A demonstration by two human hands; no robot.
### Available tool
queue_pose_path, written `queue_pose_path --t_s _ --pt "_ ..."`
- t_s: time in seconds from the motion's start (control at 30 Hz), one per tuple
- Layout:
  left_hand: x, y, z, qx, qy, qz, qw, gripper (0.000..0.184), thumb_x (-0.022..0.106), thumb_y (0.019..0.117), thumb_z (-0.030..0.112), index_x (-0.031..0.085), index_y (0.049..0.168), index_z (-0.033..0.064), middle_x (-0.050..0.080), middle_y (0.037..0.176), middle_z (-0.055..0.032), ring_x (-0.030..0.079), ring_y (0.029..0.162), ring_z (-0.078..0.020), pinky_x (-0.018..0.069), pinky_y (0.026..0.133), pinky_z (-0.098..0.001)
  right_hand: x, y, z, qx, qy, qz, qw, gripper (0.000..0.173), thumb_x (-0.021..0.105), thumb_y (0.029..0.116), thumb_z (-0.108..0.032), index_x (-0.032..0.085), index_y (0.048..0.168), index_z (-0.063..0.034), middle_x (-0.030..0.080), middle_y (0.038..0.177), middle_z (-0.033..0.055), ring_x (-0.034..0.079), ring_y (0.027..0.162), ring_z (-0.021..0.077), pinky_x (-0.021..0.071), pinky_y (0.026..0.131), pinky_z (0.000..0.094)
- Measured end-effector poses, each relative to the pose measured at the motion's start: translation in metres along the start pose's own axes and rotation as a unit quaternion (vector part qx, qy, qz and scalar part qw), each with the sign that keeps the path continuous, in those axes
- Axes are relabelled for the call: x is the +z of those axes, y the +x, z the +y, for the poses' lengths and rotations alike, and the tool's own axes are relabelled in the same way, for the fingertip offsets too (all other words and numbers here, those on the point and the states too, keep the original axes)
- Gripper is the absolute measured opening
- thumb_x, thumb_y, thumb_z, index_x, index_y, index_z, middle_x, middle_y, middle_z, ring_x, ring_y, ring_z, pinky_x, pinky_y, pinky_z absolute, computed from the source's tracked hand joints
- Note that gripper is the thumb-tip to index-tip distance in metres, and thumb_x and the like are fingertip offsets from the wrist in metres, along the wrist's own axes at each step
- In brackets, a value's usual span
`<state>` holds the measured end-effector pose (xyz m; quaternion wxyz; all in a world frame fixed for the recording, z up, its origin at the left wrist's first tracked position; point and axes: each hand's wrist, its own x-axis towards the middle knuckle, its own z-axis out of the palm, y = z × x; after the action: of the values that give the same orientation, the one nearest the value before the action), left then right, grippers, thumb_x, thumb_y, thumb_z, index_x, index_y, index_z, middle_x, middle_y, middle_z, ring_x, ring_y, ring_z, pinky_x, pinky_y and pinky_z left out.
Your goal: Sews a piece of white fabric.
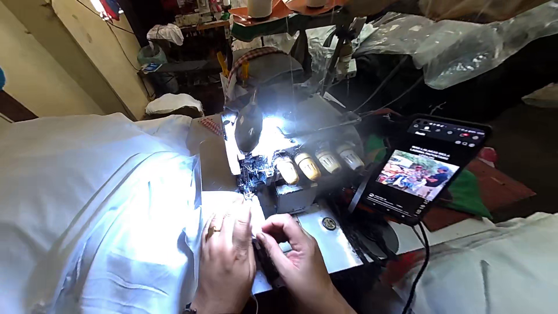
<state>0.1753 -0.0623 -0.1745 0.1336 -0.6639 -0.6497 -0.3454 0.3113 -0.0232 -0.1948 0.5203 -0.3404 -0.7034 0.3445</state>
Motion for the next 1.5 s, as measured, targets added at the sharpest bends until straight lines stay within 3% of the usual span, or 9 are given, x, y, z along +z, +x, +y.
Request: queue_pose_path --t_s 0.33,0.47,0.63,0.83,0.93,1.03,1.2,1.37,1.5 --pt "-0.013 0.029 -0.032 -0.019 -0.052 -0.121 0.991 0.038 0.045 0.0998 0.028 0.073 0.12 0.0101 0.073 0.123 -0.0034 0.068 0.118 -0.0204 0.0554 0.097 -0.0428 0.013 0.002 -0.021 -0.098 -0.235 -0.007 0.967 0.024 0.061 0.0962 -0.019 0.08 0.107 -0.0106 0.073 0.081 0.0007 0.069 0.072 0.011 0.0574 0.066 0.0252" --pt "-0.016 0.071 -0.052 -0.092 -0.1 -0.185 0.973 0.03 0.055 0.0997 0.026 0.068 0.122 0.0118 0.07 0.109 -0.0059 0.068 0.1 -0.0213 0.0564 0.086 -0.0488 0.023 0.004 -0.034 -0.093 -0.263 -0.04 0.959 0.027 0.06 0.0958 -0.021 0.08 0.111 -0.0101 0.075 0.081 0.0011 0.071 0.071 0.0137 0.0589 0.065 0.0292" --pt "0.004 0.081 -0.072 -0.164 -0.109 -0.088 0.977 0.016 0.071 0.0965 0.021 0.071 0.104 0.0067 0.065 0.098 -0.0083 0.063 0.09 -0.0227 0.0533 0.081 -0.0454 0.009 0.001 -0.038 -0.034 -0.193 -0.095 0.976 0.027 0.061 0.0971 -0.018 0.077 0.116 -0.0092 0.077 0.093 0.0032 0.072 0.077 0.0127 0.0605 0.072 0.0311" --pt "-0.017 0.034 -0.061 -0.187 -0.14 0.04 0.971 0.012 0.066 0.0899 0.016 0.072 0.096 0.0078 0.062 0.086 0.001 0.057 0.073 -0.0035 0.0476 0.064 -0.0189 -0.007 0.013 -0.028 -0.032 -0.138 -0.069 0.988 0.017 0.059 0.0992 -0.021 0.073 0.1 -0.0105 0.069 0.088 -0.001 0.064 0.073 0.0026 0.0553 0.067 0.0188" --pt "-0.038 0.014 -0.027 -0.174 -0.182 0.038 0.967 0.014 0.069 0.0882 0.02 0.074 0.094 0.0088 0.064 0.085 0.0028 0.055 0.073 0.0032 0.0453 0.063 -0.0107 -0.006 0.019 -0.027 -0.06 -0.084 -0.073 0.992 0.014 0.061 0.0973 -0.016 0.072 0.102 -0.0091 0.069 0.103 0.0022 0.063 0.077 0.0007 0.0543 0.067 0.0151" --pt "-0.051 0.002 0.006 -0.162 -0.211 -0.027 0.964 0.016 0.07 0.0931 0.022 0.075 0.097 0.0071 0.065 0.087 -0.0022 0.057 0.072 -0.0033 0.0484 0.064 -0.0182 -0.011 0.021 -0.023 -0.073 -0.012 -0.142 0.987 0.011 0.057 0.0934 -0.003 0.066 0.099 -0.0056 0.067 0.13 0.0106 0.069 0.104 0.0074 0.0579 0.083 0.0207" --pt "-0.025 0.0 0.028 -0.133 -0.258 -0.079 0.954 0.016 0.064 0.0949 0.018 0.075 0.096 0.007 0.068 0.081 -0.0022 0.062 0.069 -0.007 0.0541 0.065 -0.0239 -0.03 0.021 -0.002 -0.095 -0.155 -0.094 0.979 0.014 0.051 0.0882 -0.006 0.065 0.087 -0.0113 0.066 0.09 0.0004 0.065 0.082 0.0068 0.0553 0.069 0.022" --pt "-0.019 0.026 -0.007 -0.129 -0.268 0.051 0.953 0.016 0.061 0.0955 0.012 0.071 0.105 0.0035 0.07 0.099 -0.0035 0.067 0.096 -0.0058 0.0568 0.086 -0.0211 -0.043 0.014 0.0 -0.113 -0.219 -0.032 0.969 0.016 0.048 0.0882 -0.002 0.062 0.088 -0.0093 0.07 0.1 0.0036 0.067 0.086 0.0076 0.057 0.073 0.0209" --pt "-0.027 0.019 -0.049 -0.076 -0.11 -0.122 0.984 0.041 0.047 0.1028 0.039 0.071 0.129 0.0178 0.067 0.135 0.0039 0.056 0.134 -0.0106 0.0435 0.115 -0.0402 -0.05 -0.012 0.035 -0.057 -0.221 -0.054 0.972 0.018 0.047 0.086 -0.001 0.063 0.087 -0.0079 0.071 0.1 0.0057 0.069 0.089 0.0108 0.0583 0.076 0.0235"
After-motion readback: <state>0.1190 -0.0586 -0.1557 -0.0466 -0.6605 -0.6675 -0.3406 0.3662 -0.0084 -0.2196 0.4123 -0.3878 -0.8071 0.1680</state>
